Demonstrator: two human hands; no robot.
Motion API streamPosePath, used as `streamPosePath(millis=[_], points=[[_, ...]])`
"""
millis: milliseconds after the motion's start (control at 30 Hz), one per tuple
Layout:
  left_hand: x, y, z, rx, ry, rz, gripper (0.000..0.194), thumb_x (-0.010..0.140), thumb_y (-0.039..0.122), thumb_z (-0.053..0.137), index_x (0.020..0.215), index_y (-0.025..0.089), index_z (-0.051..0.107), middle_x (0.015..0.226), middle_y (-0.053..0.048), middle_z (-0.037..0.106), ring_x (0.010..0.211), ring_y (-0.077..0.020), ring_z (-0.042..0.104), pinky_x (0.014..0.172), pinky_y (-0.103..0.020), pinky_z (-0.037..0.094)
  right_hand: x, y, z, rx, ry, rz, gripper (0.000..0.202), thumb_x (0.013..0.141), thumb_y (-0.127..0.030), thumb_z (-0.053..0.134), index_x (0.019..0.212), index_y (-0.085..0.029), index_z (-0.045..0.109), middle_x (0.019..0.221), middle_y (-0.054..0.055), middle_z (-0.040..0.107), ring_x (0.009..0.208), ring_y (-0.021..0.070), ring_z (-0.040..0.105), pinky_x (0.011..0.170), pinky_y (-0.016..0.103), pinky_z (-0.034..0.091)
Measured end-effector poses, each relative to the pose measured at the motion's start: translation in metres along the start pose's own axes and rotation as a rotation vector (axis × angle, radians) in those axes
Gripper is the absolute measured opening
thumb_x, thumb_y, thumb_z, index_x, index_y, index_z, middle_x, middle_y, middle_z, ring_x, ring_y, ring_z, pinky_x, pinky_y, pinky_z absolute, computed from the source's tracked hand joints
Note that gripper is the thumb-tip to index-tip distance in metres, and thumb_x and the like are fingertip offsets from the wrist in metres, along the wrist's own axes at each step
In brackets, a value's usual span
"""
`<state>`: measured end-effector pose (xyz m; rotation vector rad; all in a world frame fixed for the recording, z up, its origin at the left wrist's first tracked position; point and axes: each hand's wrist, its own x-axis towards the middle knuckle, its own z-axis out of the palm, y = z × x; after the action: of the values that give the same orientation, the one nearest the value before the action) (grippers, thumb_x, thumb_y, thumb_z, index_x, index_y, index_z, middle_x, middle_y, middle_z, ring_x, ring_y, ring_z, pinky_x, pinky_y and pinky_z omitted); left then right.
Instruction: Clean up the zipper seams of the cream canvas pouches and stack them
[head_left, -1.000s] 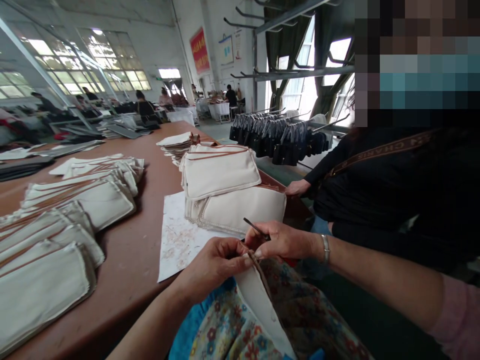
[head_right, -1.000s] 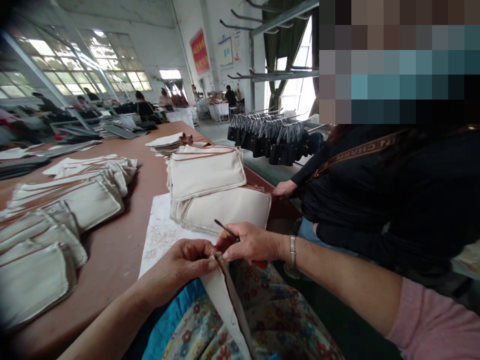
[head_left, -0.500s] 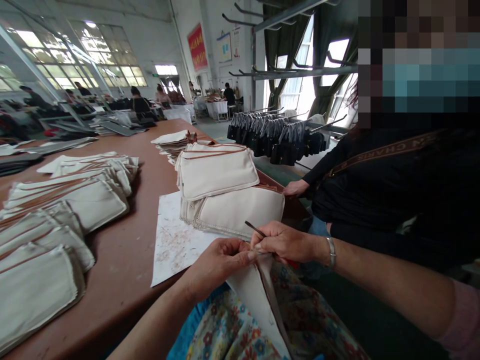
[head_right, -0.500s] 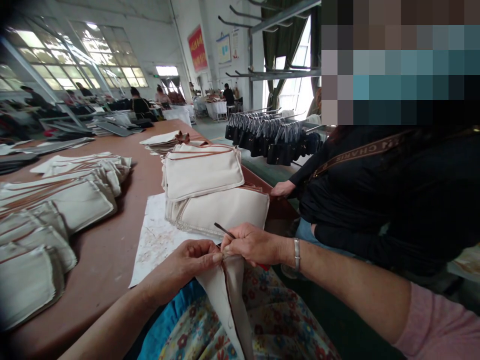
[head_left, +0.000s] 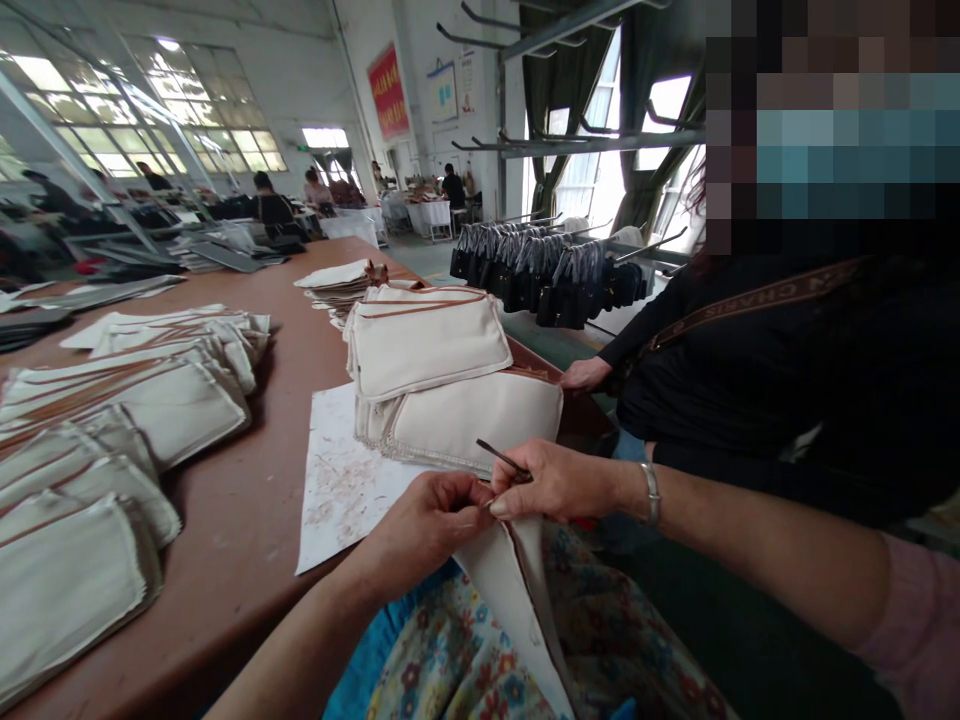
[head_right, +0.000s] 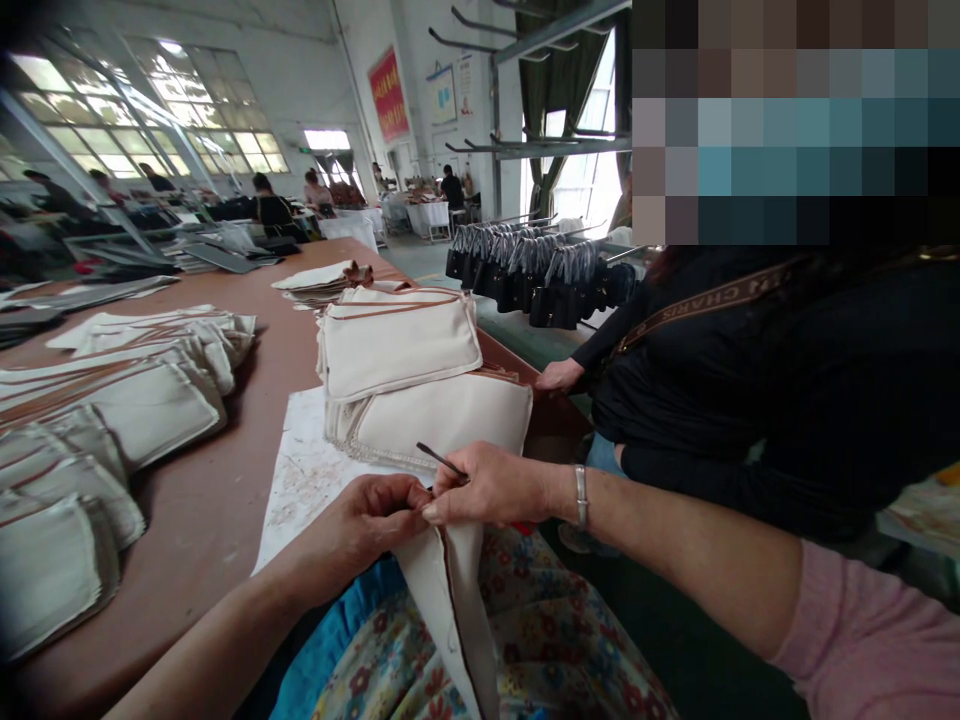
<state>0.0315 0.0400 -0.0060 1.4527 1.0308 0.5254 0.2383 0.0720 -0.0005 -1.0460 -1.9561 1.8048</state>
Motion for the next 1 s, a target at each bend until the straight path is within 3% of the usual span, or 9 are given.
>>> streamPosePath(millis=[100,333,600,833,1000], points=[[0.002,0.001,-0.002,0.072,0.026,-0.003,0.016,0.082,0.027,0.062,0.078,0.012,0.062,0.068,0.003,0.051,0.064,-0.011,0.038,0.058,-0.024,0.027,0.004,0.0,0.002,0.052,0.035,0.06,0.008,0.077,-0.022,0.061,0.08,-0.016,0.057,0.051,-0.01,0.045,0.032,0.0034,0.037,0.027,0.013,0.028],[0.005,0.001,0.001,-0.097,0.025,-0.064,0.037,0.079,0.047,0.07,0.072,0.012,0.061,0.062,0.003,0.049,0.058,-0.0096,0.037,0.053,-0.023,0.023,0.007,0.001,0.002,0.208,0.062,0.116,0.008,0.073,-0.022,0.06,0.076,-0.015,0.057,0.048,-0.01,0.047,0.028,0.0027,0.035,0.025,0.012,0.029],[0.006,-0.002,0.011,-0.291,0.133,-0.139,0.028,0.07,0.035,0.078,0.066,0.012,0.063,0.058,0.002,0.057,0.051,-0.0082,0.042,0.051,-0.021,0.03,0.003,0.005,0.004,0.186,0.1,0.12,0.012,0.075,-0.027,0.059,0.079,-0.016,0.057,0.05,-0.009,0.046,0.03,0.0042,0.034,0.027,0.015,0.028],[0.007,-0.009,0.011,-0.142,0.102,-0.09,0.024,0.076,0.032,0.072,0.068,0.011,0.065,0.058,0.004,0.051,0.052,-0.0068,0.035,0.049,-0.02,0.024,-0.005,0.012,0.009,-0.207,0.248,-0.182,0.009,0.076,-0.016,0.064,0.082,-0.012,0.068,0.069,-0.002,0.063,0.06,0.0077,0.051,0.054,0.017,0.038],[0.003,-0.012,0.013,-0.251,0.051,-0.125,0.026,0.073,0.03,0.076,0.063,0.012,0.061,0.055,0.005,0.045,0.05,-0.0059,0.032,0.048,-0.019,0.022,-0.01,0.017,0.014,-0.354,0.263,-0.401,0.008,0.08,-0.01,0.06,0.083,-0.013,0.067,0.075,0.0,0.066,0.069,0.011,0.058,0.065,0.02,0.043]])
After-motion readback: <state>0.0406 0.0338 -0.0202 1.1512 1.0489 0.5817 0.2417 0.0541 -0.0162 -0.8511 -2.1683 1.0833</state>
